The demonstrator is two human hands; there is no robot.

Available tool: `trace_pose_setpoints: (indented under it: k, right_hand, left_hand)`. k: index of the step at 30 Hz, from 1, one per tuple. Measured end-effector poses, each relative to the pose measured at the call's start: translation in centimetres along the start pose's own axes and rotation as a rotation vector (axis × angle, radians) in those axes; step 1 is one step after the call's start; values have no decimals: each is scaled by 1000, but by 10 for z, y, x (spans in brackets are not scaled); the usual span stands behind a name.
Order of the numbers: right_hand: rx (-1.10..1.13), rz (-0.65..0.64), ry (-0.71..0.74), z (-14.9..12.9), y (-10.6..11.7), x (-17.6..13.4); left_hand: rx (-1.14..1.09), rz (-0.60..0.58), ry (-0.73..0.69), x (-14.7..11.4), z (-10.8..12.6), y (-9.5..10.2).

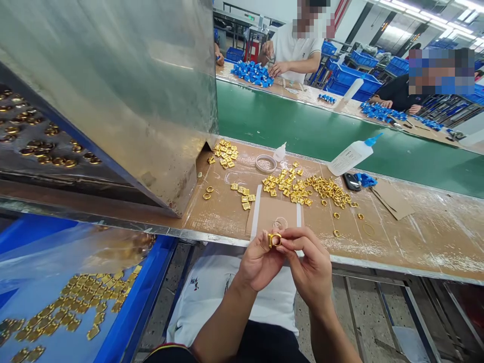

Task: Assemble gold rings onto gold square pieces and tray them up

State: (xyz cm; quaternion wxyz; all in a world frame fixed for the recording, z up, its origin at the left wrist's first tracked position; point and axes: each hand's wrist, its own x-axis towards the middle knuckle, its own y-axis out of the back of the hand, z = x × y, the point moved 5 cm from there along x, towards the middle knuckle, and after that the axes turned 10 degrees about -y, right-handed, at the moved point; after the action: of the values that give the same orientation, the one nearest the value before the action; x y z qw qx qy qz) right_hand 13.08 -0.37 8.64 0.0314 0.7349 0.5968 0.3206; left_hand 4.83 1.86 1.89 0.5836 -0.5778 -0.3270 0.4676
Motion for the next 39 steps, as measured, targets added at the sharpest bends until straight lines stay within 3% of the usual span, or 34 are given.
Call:
trace_pose_setpoints:
  k: [6, 13, 19, 25, 39]
  right_hand:
    - [30, 17, -16, 3, -4, -2]
    - [245, -73, -125, 22, -1, 6]
    - [197, -151, -144, 15, 1, 17]
    - [108, -89, -94, 8, 0, 15]
    - [86, -136, -68, 11, 1, 20]
  left_hand:
    - [-20, 8, 9, 0, 1, 3]
    - [117, -42, -40, -1, 5, 0]
    - [88, -71, -17, -1, 4, -4]
    - [67, -49, -1, -1, 4, -1]
    - [165, -74, -25, 4, 4, 2]
